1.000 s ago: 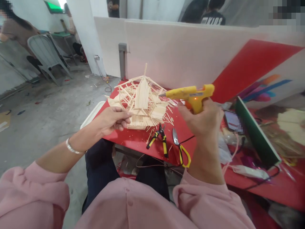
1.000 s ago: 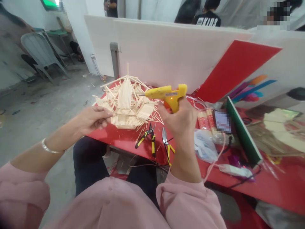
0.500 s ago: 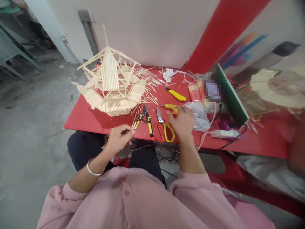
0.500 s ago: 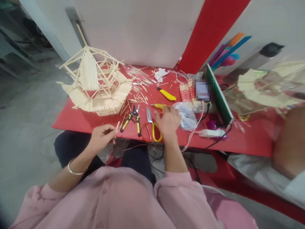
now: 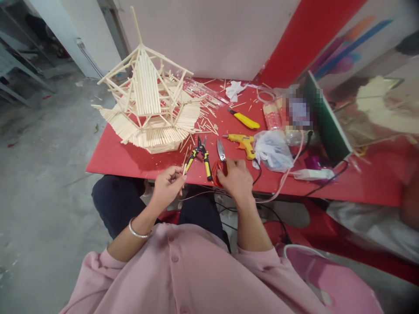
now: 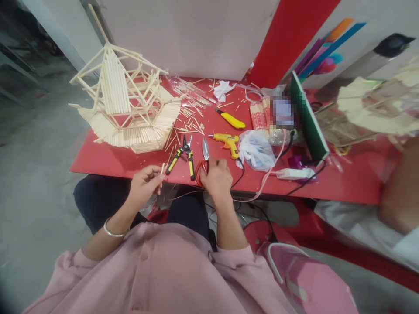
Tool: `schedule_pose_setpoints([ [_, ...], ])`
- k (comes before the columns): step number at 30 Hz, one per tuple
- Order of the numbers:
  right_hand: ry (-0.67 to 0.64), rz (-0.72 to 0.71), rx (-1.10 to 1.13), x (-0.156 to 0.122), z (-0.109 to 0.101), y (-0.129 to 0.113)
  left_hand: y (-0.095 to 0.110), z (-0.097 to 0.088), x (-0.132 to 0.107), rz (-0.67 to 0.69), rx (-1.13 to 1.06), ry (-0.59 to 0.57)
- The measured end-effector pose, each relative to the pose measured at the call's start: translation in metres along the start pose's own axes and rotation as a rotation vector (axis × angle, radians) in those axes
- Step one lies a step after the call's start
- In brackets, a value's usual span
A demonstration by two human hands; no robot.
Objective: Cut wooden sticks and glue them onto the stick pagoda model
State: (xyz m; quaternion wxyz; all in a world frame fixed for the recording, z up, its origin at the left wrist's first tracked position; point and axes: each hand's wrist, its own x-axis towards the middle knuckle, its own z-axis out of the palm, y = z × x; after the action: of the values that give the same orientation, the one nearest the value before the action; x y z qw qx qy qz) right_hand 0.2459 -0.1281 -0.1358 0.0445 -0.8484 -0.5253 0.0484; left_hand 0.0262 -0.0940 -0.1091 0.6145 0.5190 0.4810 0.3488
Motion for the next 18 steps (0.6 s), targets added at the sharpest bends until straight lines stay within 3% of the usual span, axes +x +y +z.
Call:
schedule_pose_setpoints([
  [5,-0.153,-0.019,-0.044,-0.001,-0.012,0.007,-0.003,0.001,-0.003,0.102,0.103,0.089],
  [8,-0.179,-0.052,-0.043,0.0,-0.014,0.011,-0.006,-0.001,-0.004,0.119,0.117,0.106],
  [11,-0.082,-0.064,-0.043,-0.002,-0.01,0.007,-0.011,-0.002,-0.004,0.096,0.096,0.093],
  [15,0.111,-0.116,0.081,-0.008,-0.002,-0.015,-0.014,0.0,-0.004,0.05,-0.011,0.046],
  [18,0.076,-0.196,0.218,-0.003,-0.006,-0.03,-0.01,0.001,-0.004,0.058,-0.04,0.028],
])
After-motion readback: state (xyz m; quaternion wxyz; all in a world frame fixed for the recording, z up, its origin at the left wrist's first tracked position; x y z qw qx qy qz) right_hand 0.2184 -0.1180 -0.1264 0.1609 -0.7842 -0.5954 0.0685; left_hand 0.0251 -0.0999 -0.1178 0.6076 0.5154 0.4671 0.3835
